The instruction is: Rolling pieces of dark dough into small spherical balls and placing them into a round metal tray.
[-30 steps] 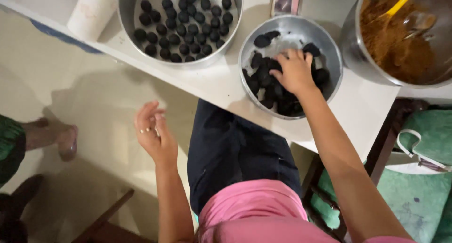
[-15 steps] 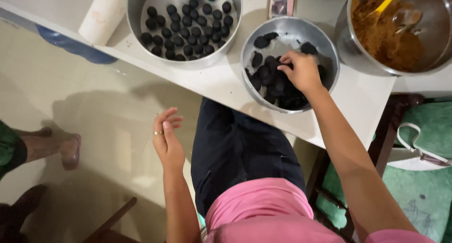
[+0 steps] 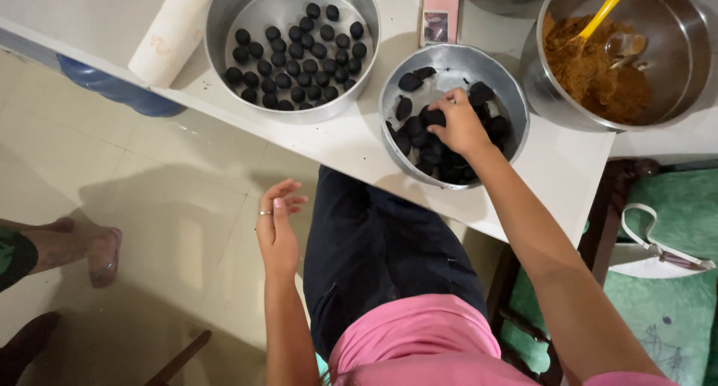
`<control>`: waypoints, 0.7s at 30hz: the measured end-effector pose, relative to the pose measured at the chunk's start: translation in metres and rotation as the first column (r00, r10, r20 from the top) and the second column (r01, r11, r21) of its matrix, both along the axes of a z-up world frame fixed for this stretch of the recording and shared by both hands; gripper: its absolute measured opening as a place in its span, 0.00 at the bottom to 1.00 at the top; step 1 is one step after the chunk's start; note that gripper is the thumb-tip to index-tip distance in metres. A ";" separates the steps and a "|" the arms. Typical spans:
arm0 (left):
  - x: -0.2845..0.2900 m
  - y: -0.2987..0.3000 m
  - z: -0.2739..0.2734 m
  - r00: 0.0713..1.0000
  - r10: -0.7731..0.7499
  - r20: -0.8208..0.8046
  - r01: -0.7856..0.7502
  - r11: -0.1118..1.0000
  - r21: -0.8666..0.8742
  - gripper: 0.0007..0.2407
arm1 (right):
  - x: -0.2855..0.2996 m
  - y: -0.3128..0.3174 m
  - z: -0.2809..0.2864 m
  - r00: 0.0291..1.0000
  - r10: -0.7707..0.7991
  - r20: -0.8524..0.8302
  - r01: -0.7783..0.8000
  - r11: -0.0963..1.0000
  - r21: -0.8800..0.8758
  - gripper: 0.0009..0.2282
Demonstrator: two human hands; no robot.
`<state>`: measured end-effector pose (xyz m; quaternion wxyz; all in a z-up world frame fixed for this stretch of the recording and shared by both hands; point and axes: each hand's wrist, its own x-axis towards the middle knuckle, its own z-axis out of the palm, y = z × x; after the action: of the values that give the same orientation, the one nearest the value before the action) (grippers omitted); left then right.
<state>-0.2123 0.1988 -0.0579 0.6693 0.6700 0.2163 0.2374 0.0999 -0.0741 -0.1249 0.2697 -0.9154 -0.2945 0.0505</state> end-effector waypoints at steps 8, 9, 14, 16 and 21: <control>-0.006 -0.001 -0.006 0.999 -0.019 -0.038 0.017 0.999 -0.048 0.14 | -0.003 -0.012 0.011 1.000 0.001 0.029 -0.004 0.992 0.127 0.16; -0.009 0.000 -0.007 0.999 -0.024 -0.044 0.022 0.998 -0.054 0.14 | -0.003 -0.015 0.006 0.999 -0.044 -0.016 0.047 0.980 0.194 0.15; 0.001 0.007 -0.005 0.997 -0.070 -0.014 0.068 0.989 -0.129 0.15 | -0.005 -0.038 0.029 0.730 0.171 -0.662 0.502 0.522 0.689 0.10; 0.017 0.009 -0.007 0.995 -0.093 0.026 0.095 0.984 -0.150 0.15 | -0.006 -0.041 0.050 0.543 0.437 -0.717 0.652 0.319 0.688 0.10; 0.052 -0.007 -0.011 0.986 -0.155 0.064 0.166 0.958 -0.234 0.15 | -0.012 -0.049 0.029 0.241 0.785 -0.571 0.831 0.138 0.539 0.22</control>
<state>-0.1607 0.1923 -0.0693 0.7666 0.5947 0.1730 0.1698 0.0880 -0.1228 -0.0961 0.9007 -0.1985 0.0286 0.3853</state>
